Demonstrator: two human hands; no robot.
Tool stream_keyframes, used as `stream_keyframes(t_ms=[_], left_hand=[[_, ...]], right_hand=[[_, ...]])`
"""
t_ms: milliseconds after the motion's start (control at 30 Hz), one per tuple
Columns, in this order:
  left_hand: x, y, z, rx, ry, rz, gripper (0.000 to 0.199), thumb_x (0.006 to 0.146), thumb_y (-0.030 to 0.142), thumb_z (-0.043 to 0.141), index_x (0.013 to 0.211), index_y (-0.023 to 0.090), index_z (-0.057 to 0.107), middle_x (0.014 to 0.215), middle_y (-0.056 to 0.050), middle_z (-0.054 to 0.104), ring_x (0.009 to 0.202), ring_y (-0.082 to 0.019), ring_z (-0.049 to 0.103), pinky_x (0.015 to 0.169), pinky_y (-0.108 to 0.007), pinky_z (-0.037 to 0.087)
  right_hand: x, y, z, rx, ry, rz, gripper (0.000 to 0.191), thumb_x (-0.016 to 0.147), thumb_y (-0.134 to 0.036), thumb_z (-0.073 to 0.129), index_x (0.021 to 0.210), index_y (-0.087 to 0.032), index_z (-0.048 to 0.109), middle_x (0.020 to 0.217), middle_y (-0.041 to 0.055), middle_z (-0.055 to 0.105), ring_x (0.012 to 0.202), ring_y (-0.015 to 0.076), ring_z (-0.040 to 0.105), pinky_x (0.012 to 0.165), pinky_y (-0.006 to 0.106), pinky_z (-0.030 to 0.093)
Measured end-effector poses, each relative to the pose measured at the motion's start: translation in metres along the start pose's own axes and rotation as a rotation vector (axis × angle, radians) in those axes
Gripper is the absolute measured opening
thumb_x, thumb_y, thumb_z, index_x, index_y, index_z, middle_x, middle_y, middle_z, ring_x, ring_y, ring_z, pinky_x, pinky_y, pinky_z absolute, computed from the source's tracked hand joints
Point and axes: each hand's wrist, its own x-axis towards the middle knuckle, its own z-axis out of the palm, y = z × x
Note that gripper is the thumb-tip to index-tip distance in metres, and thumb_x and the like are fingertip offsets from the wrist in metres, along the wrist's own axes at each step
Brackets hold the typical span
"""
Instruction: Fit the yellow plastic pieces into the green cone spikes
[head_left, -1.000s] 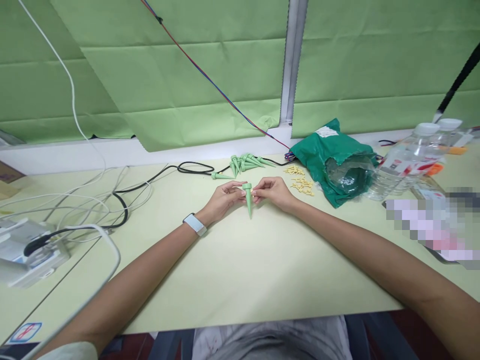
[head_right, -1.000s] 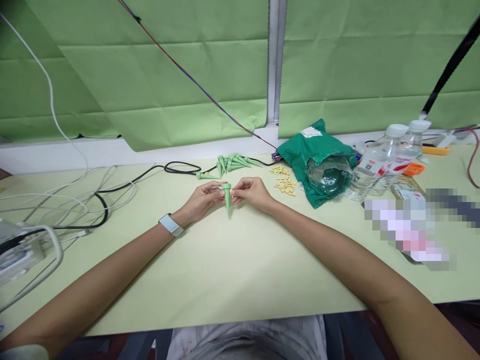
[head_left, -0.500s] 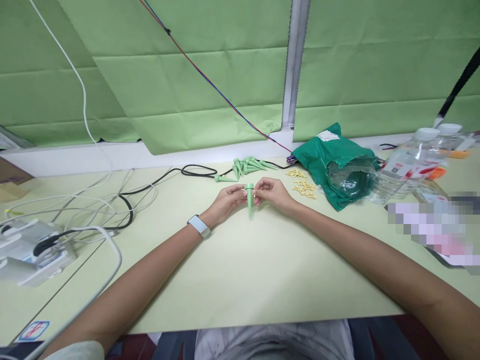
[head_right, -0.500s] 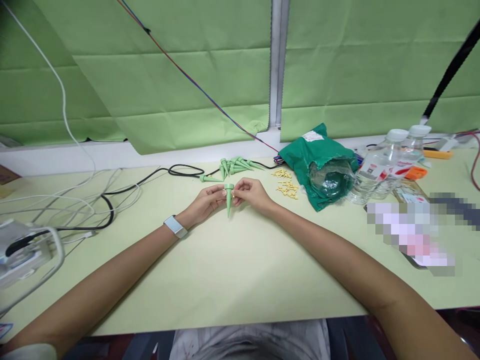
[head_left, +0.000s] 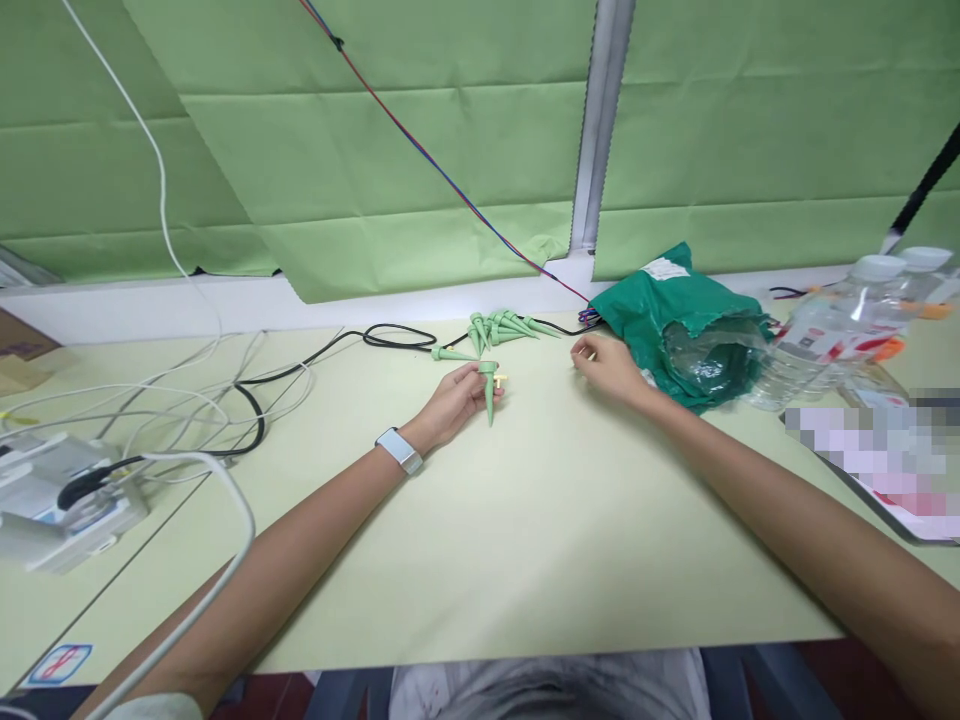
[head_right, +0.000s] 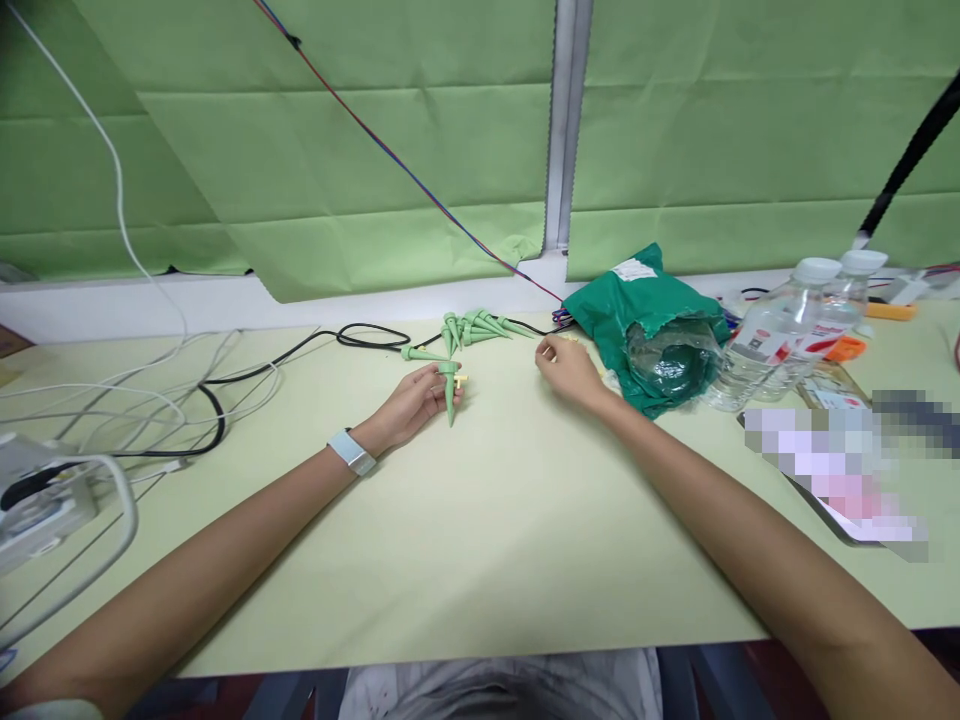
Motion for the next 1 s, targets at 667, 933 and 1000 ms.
stream_keyframes(t_ms=[667,933,1000], left_hand=[[0.000,0.000,-0.001,0.059,-0.034,0.046,0.029,0.070,0.013,0.079,0.090,0.016,0.059,0.095,-0.005,0.070,0.072,-0.012,0.064,0.066,-0.027,0.048],[0.002,-0.003,-0.005,0.047,-0.039,0.052,0.030,0.071,0.016,0.081,0.093,0.015,0.061,0.097,-0.007,0.070,0.071,-0.013,0.066,0.059,-0.025,0.047],[0.001,-0.002,-0.004,0.026,-0.042,0.040,0.032,0.071,0.017,0.082,0.097,0.015,0.062,0.100,-0.008,0.070,0.076,-0.015,0.069,0.065,-0.027,0.052]], right_hand=[[-0.023,0.016,-0.022,-0.684,-0.118,-0.125,0.036,0.095,-0.022,0.047,0.090,-0.014,0.081,0.099,0.0176,0.070,0.101,0.0311,0.054,0.086,0.039,0.042],[-0.022,0.021,-0.022,-0.581,-0.097,-0.145,0.030,0.093,-0.021,0.050,0.091,-0.014,0.078,0.097,0.0156,0.071,0.099,0.0305,0.053,0.086,0.040,0.042],[-0.022,0.019,-0.021,-0.447,-0.059,-0.161,0.025,0.093,-0.024,0.052,0.092,-0.014,0.075,0.097,0.0139,0.071,0.099,0.0292,0.055,0.086,0.039,0.043]])
